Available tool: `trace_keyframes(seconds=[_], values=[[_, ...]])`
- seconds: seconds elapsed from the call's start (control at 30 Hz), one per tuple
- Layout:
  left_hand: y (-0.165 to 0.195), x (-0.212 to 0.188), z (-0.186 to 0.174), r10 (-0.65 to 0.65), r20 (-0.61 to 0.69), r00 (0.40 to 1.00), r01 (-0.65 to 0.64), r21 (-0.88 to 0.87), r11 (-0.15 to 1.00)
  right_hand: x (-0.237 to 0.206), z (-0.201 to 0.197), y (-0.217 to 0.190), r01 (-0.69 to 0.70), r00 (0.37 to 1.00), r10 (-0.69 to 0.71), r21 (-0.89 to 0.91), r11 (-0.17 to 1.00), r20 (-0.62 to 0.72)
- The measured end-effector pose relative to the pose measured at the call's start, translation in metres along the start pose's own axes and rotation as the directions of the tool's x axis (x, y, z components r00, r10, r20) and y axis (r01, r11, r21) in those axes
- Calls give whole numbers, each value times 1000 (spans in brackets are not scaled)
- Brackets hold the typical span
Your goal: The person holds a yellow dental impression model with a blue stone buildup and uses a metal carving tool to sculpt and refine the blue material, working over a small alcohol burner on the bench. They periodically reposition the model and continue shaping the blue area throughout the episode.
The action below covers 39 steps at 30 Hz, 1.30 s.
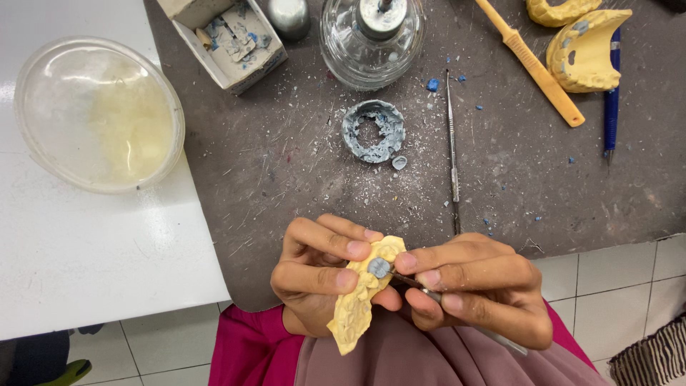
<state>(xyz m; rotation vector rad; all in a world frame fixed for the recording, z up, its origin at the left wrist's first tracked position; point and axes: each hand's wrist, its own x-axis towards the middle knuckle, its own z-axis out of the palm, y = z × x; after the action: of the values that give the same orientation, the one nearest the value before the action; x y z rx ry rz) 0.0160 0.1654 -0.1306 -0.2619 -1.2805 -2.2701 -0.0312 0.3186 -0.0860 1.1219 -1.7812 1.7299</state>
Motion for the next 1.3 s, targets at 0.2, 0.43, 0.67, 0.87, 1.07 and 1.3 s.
trace_keyframes(seconds=[0.2,0.43,0.67,0.87,1.07,1.3], values=[[-1,0,3,22,-28,999,-23,-17,1000,-2,-3,1,13,1000,-13,16,1000,12],[-1,-1,4,30,-40,999,-31,-15,999,0,-1,1,14,1000,-14,22,1000,14],[2,1,3,14,-23,1000,-14,35,999,-1,-1,3,42,999,-42,28,999,4],[2,1,2,17,-15,1000,-16,50,999,4,-5,-4,-7,999,4,85,996,43],[1,1,0,31,1,1000,-31,39,999,2,-21,-15,-498,863,460,504,706,208],[2,2,0,7,7,1000,-7,11,1000,-8,-7,-3,-103,995,103,115,988,3]])
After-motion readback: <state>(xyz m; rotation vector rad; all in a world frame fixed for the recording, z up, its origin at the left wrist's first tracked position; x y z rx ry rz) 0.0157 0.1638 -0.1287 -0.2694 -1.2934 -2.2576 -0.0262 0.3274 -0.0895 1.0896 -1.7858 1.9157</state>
